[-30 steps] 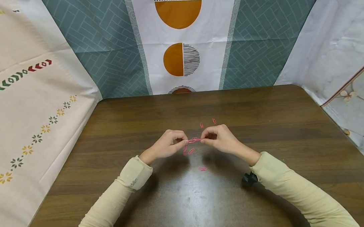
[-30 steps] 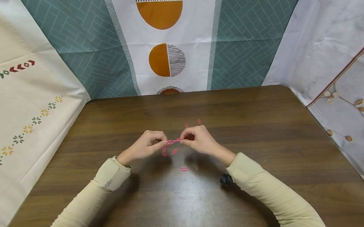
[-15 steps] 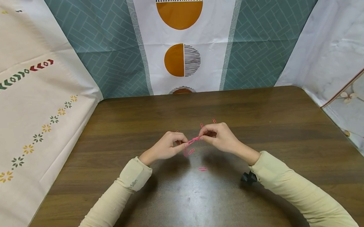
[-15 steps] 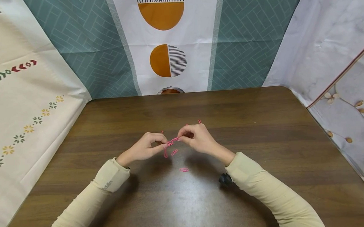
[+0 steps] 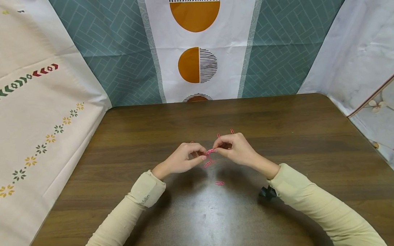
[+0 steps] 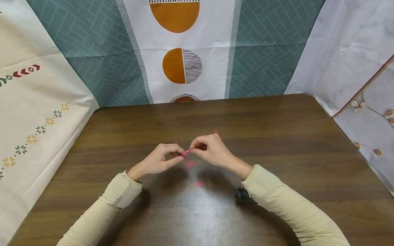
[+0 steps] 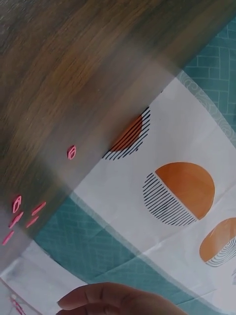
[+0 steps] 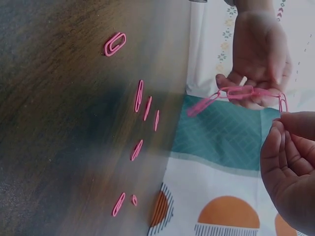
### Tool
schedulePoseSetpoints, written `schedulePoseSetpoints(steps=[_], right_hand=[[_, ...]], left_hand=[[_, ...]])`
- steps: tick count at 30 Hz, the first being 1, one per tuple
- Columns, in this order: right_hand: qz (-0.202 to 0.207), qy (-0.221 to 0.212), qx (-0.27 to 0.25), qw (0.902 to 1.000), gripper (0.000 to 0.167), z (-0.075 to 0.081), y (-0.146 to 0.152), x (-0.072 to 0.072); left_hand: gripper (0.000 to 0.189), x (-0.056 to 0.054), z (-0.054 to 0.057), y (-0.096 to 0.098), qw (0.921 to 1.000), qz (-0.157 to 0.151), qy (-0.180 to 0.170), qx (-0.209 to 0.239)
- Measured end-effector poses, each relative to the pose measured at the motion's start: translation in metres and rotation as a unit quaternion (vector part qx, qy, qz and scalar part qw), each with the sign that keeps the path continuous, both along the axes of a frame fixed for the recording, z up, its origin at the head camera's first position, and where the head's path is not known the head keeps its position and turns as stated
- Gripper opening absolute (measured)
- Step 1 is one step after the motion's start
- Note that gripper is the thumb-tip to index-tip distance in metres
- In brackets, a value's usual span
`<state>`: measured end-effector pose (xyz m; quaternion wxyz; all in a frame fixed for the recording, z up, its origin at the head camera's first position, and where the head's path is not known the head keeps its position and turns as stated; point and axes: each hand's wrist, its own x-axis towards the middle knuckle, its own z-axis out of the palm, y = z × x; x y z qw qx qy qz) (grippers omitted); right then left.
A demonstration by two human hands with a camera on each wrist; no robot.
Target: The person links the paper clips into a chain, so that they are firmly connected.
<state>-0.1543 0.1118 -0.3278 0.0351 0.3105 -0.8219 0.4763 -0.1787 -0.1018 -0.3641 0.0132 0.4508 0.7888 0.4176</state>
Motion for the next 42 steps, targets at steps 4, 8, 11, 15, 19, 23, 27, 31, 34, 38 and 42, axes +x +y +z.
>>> schedulePoseSetpoints(steps=[4,8,11,15,19,23,27,31,34,38,42], right_hand=[[-0.003,0.010,0.006,0.9999,0.005,0.008,-0.002,0.005],[-0.009,0.012,0.012,0.9998,0.005,-0.008,0.000,-0.004],[-0.008,0.013,0.008,0.9999,0.005,-0.016,0.000,-0.009],[-0.001,0.013,-0.005,0.9999,0.004,-0.019,0.001,-0.010],[0.001,-0.001,-0.015,0.9999,0.003,-0.019,0.004,-0.011],[-0.011,-0.014,-0.006,0.9998,0.004,-0.020,0.009,-0.013],[-0.016,-0.019,0.028,0.9993,0.005,-0.022,0.015,-0.014],[0.001,-0.027,0.059,0.9979,0.005,-0.028,0.018,-0.015],[0.024,-0.043,0.077,0.9958,0.007,-0.033,0.021,-0.015],[0.056,-0.070,0.106,0.9903,0.013,-0.044,0.022,-0.014],[0.079,-0.067,0.131,0.9860,0.017,-0.054,0.020,-0.010]], left_hand=[[0.008,0.000,0.001,0.003,0.9995,0.004,0.024,0.021],[0.005,0.001,0.003,0.006,0.9977,0.012,0.053,0.040],[0.005,0.002,0.004,0.007,0.9965,0.017,0.068,0.047],[0.007,0.002,0.005,0.007,0.9952,0.019,0.082,0.050],[0.009,0.002,0.005,0.006,0.9934,0.021,0.098,0.056],[0.010,0.002,0.006,0.003,0.9919,0.029,0.108,0.061],[0.010,0.002,0.007,0.000,0.9925,0.034,0.102,0.058],[0.010,0.002,0.008,-0.003,0.9931,0.033,0.100,0.053],[0.011,0.002,0.008,-0.005,0.9930,0.031,0.101,0.053],[0.010,0.002,0.008,-0.007,0.9931,0.032,0.101,0.051],[0.010,0.001,0.007,-0.010,0.9932,0.035,0.100,0.048]])
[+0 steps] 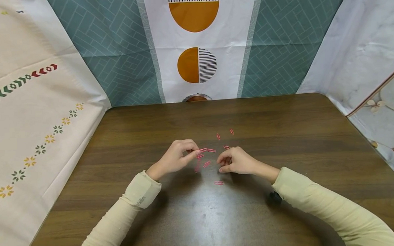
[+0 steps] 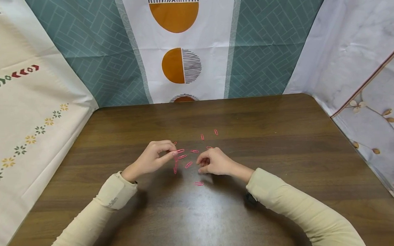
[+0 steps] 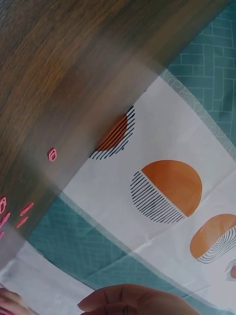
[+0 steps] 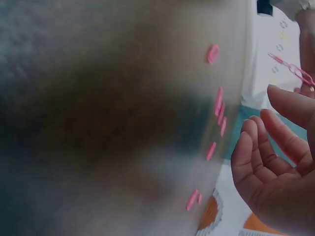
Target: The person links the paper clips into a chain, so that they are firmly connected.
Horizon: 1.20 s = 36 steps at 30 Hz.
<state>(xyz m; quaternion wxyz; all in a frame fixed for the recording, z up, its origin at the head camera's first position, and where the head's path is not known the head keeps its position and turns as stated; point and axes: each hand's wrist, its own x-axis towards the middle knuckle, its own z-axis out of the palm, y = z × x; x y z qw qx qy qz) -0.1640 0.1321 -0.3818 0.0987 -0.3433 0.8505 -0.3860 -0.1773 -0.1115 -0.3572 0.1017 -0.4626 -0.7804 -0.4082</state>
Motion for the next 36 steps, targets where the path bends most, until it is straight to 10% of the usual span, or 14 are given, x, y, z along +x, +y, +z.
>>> schedulePoseSetpoints(steps=[36], right_hand=[[0.024,0.038,0.096,0.9944,0.017,-0.023,-0.007,0.019]], left_hand=[[0.009,0.000,0.000,-0.021,0.9997,0.005,0.002,-0.024]])
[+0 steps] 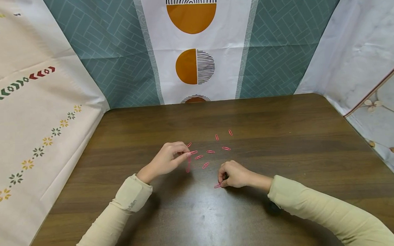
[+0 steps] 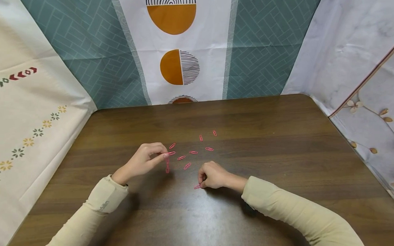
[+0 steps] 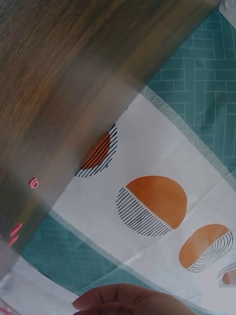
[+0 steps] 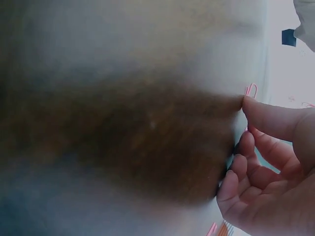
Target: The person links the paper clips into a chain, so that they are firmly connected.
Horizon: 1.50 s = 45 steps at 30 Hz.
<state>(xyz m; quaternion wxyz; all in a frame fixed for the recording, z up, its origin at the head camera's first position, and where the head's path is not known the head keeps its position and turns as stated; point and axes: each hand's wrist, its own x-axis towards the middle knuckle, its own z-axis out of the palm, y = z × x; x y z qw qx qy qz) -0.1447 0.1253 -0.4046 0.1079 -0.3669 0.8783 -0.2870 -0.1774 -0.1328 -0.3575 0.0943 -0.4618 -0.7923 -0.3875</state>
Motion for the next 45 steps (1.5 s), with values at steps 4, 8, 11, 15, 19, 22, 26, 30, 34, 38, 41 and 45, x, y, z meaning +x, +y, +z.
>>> schedulePoseSetpoints(steps=[4,8,11,15,19,22,26,30,34,38,41,45], right_hand=[[0.002,-0.023,-0.009,0.9997,0.016,0.002,0.001,-0.001],[-0.008,-0.055,-0.030,0.9980,0.015,0.004,0.003,-0.003],[-0.007,-0.065,-0.048,0.9967,0.014,0.006,0.005,-0.005],[-0.012,-0.072,-0.075,0.9946,0.012,0.012,0.006,-0.008],[-0.030,-0.073,-0.094,0.9924,0.011,0.019,0.008,-0.011],[-0.042,-0.075,-0.102,0.9911,0.010,0.024,0.009,-0.012],[-0.057,-0.083,-0.114,0.9883,0.008,0.029,0.010,-0.014],[-0.066,-0.093,-0.127,0.9853,0.003,0.035,0.012,-0.014],[-0.060,-0.091,-0.137,0.9845,0.008,0.040,0.013,-0.015],[-0.049,-0.095,-0.135,0.9850,0.019,0.043,0.014,-0.015],[-0.040,-0.101,-0.128,0.9858,0.023,0.044,0.014,-0.016],[-0.028,-0.096,-0.121,0.9876,0.023,0.042,0.015,-0.016]], left_hand=[[0.008,0.000,0.000,-0.002,1.0000,0.002,-0.004,-0.002],[0.008,0.000,0.000,-0.003,1.0000,0.000,-0.003,0.000],[0.008,0.000,-0.002,-0.004,1.0000,-0.005,-0.001,0.003],[0.007,-0.001,-0.002,-0.003,0.9999,-0.009,0.000,0.006],[0.008,0.000,-0.002,-0.002,1.0000,-0.006,-0.004,0.004],[0.009,0.000,-0.002,-0.002,1.0000,-0.004,-0.004,0.002],[0.009,-0.001,-0.003,-0.001,1.0000,-0.004,-0.001,0.004],[0.010,0.000,-0.003,-0.001,1.0000,-0.005,-0.004,0.007],[0.010,0.000,-0.002,0.000,0.9999,-0.007,-0.009,0.007],[0.009,0.001,-0.001,0.001,0.9999,-0.006,-0.015,0.005],[0.009,0.001,-0.001,0.002,0.9998,-0.006,-0.017,0.004],[0.009,0.001,-0.001,0.002,0.9998,-0.007,-0.017,0.004]])
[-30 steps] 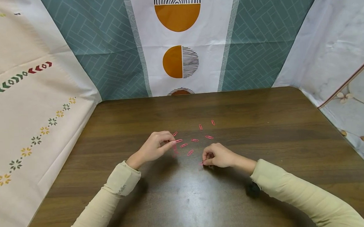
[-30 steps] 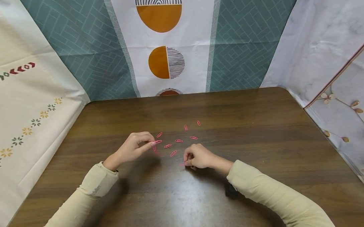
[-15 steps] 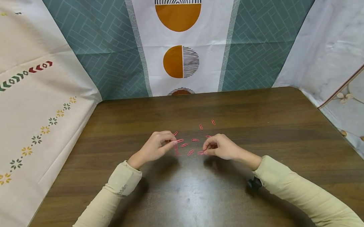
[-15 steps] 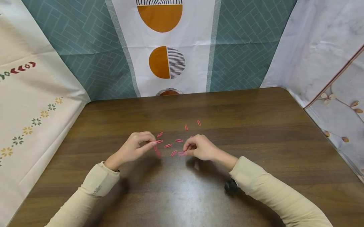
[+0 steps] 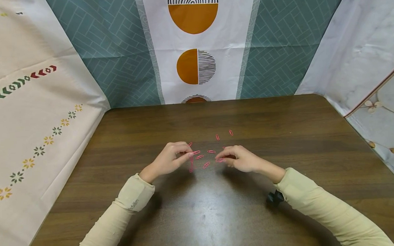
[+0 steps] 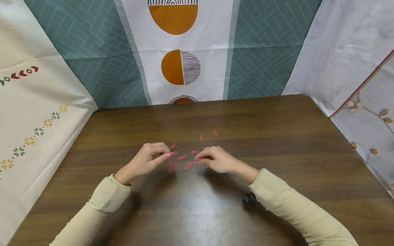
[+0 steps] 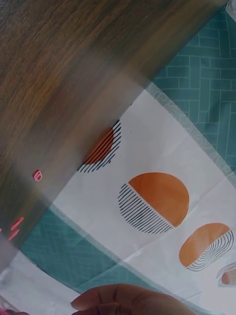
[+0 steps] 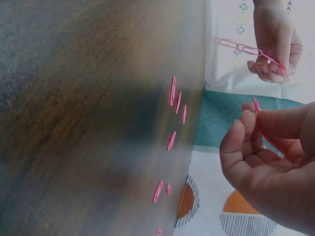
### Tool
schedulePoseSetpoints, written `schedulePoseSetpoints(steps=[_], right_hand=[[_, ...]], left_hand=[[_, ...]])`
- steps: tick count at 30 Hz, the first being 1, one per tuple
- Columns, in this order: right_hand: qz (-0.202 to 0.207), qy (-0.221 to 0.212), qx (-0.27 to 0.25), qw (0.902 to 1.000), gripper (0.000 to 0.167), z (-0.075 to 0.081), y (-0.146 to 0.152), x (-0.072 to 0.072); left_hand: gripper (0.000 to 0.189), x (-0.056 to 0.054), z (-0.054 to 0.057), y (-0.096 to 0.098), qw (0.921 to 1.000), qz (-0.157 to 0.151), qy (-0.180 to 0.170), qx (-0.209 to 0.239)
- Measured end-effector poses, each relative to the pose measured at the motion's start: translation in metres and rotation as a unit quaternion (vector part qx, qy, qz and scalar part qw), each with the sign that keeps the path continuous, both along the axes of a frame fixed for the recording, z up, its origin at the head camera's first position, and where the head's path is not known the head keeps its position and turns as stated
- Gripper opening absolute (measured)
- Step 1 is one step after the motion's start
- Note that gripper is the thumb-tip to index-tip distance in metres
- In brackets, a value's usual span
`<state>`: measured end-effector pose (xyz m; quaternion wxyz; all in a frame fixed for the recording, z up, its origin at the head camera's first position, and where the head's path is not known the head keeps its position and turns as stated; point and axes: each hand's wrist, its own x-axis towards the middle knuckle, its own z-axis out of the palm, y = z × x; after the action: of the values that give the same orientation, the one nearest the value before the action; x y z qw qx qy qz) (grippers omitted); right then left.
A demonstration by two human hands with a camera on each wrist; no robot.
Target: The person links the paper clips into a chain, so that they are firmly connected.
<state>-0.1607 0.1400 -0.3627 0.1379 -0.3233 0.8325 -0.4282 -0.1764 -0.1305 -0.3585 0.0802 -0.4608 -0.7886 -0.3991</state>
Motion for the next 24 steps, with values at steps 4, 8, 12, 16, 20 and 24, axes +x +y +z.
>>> schedulePoseSetpoints(steps=[4,8,12,16,20,24], right_hand=[[0.001,0.007,-0.010,0.9999,0.017,-0.0005,-0.0005,0.0000],[-0.015,-0.010,-0.029,0.9994,0.010,0.0000,-0.0015,-0.0003],[-0.032,-0.011,-0.055,0.9979,0.006,-0.0012,-0.0003,-0.0015],[-0.049,0.003,-0.063,0.9968,0.007,0.0000,0.0004,-0.0014],[-0.080,-0.008,-0.061,0.9948,0.008,0.0031,0.0000,-0.0007],[-0.096,-0.033,-0.073,0.9921,0.013,0.0043,-0.0009,-0.0010]], left_hand=[[0.010,-0.0004,-0.0006,0.0006,1.0000,-0.001,0.002,0.001],[0.011,-0.0004,-0.0006,0.0016,1.0000,-0.001,0.001,-0.001],[0.011,-0.0001,0.0002,0.0027,1.0000,0.000,0.002,-0.005],[0.010,-0.0005,0.0002,0.0041,1.0000,-0.008,0.001,-0.002],[0.010,-0.0009,0.0003,0.0059,0.9999,-0.014,0.002,-0.001],[0.010,-0.0008,0.0001,0.0070,0.9999,-0.012,0.007,-0.004]])
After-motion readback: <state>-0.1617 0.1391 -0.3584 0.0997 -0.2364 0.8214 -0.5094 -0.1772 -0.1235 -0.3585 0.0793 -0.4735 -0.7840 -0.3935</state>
